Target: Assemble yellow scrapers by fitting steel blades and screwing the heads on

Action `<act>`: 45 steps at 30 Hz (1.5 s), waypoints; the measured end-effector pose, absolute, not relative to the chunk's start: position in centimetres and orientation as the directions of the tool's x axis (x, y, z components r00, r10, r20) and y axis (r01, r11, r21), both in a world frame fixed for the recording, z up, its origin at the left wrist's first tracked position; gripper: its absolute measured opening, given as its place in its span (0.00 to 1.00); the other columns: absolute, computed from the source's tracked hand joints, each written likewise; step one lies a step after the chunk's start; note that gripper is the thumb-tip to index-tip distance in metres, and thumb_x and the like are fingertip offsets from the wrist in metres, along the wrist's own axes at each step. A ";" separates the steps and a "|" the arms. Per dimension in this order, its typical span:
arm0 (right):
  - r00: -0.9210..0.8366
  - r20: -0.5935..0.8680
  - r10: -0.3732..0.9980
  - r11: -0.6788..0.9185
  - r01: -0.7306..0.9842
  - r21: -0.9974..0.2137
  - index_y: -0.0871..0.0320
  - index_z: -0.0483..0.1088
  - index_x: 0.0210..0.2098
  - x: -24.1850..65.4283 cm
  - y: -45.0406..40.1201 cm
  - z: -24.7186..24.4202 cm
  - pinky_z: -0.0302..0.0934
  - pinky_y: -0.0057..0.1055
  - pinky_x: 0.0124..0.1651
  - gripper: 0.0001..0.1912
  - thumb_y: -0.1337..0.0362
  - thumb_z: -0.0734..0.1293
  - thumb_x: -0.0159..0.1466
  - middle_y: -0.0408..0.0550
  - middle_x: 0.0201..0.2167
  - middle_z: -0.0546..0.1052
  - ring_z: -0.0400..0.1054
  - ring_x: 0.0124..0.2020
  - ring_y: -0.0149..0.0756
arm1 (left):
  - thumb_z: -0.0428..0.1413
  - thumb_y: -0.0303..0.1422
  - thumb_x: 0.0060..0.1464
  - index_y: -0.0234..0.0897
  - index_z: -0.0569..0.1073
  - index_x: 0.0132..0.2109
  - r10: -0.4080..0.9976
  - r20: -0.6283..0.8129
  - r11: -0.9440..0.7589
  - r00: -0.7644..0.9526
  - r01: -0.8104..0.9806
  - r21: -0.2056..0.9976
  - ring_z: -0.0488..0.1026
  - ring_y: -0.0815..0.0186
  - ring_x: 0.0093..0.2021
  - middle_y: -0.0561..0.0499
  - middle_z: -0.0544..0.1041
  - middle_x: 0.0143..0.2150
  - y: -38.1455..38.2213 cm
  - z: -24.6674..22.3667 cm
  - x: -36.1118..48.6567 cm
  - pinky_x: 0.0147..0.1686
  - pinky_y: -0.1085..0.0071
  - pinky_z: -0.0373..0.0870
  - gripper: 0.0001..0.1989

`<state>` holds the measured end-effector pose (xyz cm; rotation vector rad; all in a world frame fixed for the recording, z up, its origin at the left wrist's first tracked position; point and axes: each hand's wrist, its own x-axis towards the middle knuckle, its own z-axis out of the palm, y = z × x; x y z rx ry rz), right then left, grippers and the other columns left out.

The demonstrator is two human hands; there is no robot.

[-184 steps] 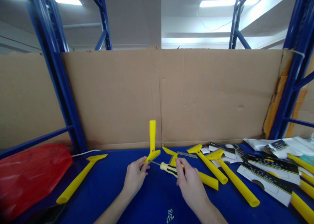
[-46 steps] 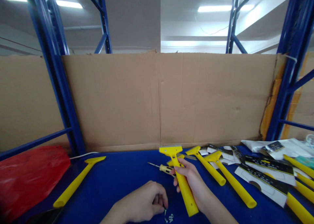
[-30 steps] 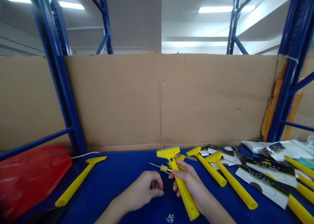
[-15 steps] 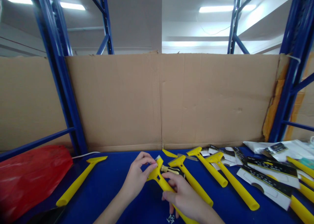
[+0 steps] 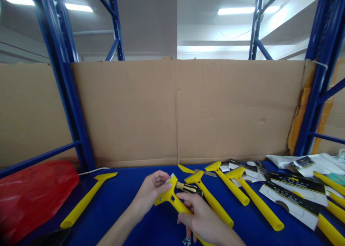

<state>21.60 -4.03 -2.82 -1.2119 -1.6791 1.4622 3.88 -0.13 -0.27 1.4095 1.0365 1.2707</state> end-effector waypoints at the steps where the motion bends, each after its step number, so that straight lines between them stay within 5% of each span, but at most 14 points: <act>1: -0.411 -0.129 0.903 -0.019 0.263 -0.965 0.59 0.56 0.59 21.6 -4.1 -2.8 0.57 0.21 0.16 0.33 0.66 0.62 0.54 0.45 0.32 0.74 0.65 0.17 0.24 | 0.63 0.29 0.34 0.34 0.70 0.30 0.981 0.165 -0.164 0.105 -0.022 0.986 0.70 0.69 0.27 0.53 0.74 0.26 -0.1 -0.2 3.8 0.31 0.73 0.65 0.12; 16: -0.602 -0.232 0.764 0.080 0.445 -0.892 0.54 0.70 0.47 22.6 -4.8 0.1 0.52 0.15 0.15 0.22 0.72 0.59 0.54 0.40 0.29 0.73 0.61 0.16 0.19 | 0.66 0.29 0.31 0.35 0.67 0.24 0.954 0.055 -0.122 0.296 0.215 0.969 0.62 0.74 0.20 0.59 0.68 0.17 -0.3 0.9 1.9 0.21 0.77 0.57 0.14; 30: -0.506 -0.211 0.836 0.076 0.490 -0.869 0.55 0.63 0.55 23.0 -4.4 -1.6 0.51 0.14 0.14 0.25 0.69 0.60 0.57 0.42 0.30 0.72 0.60 0.17 0.20 | 0.63 0.29 0.31 0.33 0.72 0.24 0.972 0.069 -0.086 0.224 0.069 0.994 0.66 0.70 0.25 0.54 0.72 0.22 -0.1 -0.8 3.4 0.28 0.74 0.61 0.09; 36: -0.414 -0.156 0.897 0.074 0.487 -0.870 0.54 0.68 0.48 22.6 -4.4 -1.5 0.50 0.14 0.14 0.20 0.69 0.60 0.56 0.41 0.30 0.71 0.60 0.18 0.20 | 0.59 0.30 0.42 0.36 0.76 0.25 0.945 0.304 -0.326 0.120 0.296 0.898 0.71 0.65 0.30 0.51 0.77 0.27 -0.2 -1.1 3.9 0.34 0.71 0.66 0.02; 45: -0.440 -0.039 0.897 0.152 0.389 -0.909 0.54 0.62 0.57 22.2 -3.9 -1.8 0.53 0.17 0.13 0.27 0.68 0.59 0.57 0.42 0.31 0.72 0.61 0.16 0.21 | 0.54 0.29 0.51 0.40 0.77 0.31 0.838 0.543 -0.510 0.056 0.432 0.744 0.74 0.62 0.38 0.47 0.79 0.37 -1.1 -1.7 5.0 0.40 0.69 0.69 0.07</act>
